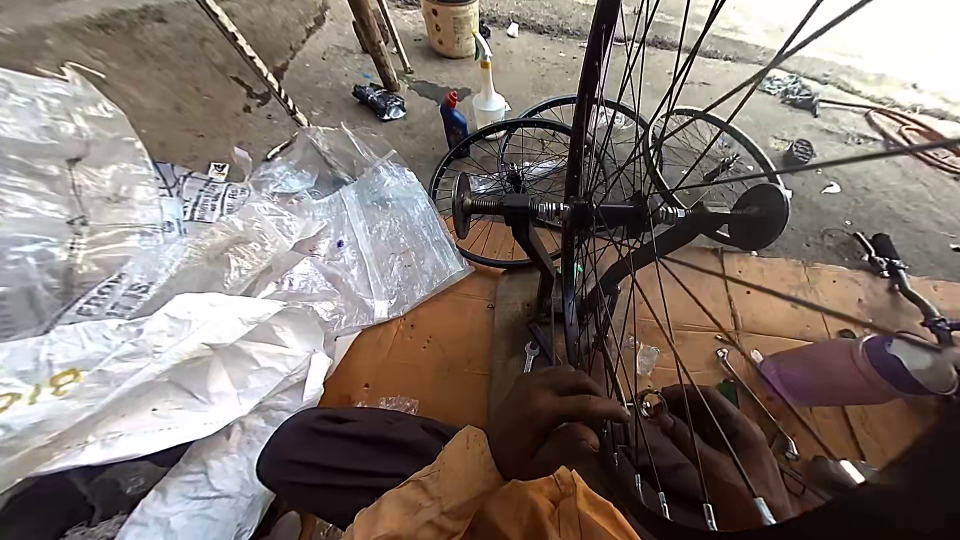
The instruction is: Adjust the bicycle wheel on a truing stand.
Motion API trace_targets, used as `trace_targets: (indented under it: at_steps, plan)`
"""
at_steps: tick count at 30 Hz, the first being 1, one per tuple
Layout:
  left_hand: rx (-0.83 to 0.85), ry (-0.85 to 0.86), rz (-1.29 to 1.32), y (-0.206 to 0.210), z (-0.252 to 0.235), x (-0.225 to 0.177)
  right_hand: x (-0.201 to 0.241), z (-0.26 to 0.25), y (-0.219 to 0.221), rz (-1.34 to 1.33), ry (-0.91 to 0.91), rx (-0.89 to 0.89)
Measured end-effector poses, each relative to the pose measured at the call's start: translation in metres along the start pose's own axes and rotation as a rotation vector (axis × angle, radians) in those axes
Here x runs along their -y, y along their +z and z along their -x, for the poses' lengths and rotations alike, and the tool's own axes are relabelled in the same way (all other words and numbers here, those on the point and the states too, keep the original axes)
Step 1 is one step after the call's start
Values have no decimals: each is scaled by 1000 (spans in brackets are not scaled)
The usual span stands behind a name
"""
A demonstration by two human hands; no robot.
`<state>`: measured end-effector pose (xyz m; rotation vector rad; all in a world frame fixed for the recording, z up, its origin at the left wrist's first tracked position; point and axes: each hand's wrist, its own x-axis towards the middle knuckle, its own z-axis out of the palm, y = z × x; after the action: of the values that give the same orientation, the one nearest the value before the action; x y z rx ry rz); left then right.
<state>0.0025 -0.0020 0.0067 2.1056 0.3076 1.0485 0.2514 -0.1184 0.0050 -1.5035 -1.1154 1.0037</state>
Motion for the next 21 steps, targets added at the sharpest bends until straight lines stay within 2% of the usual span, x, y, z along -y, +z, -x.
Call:
trace_targets:
  at_steps: [8,11,17,21]
  plan:
    - [-1,-361,12,7,14,19,-3,-1,4,-13,15,-10]
    - [-10,-441,86,5,13,23,-4,-2,5,-55,24,-3]
    - [-158,-451,308,5,5,16,0,1,5,8,-1,2]
    - [-296,-473,271,15,5,23,5,-1,8,-7,-10,46]
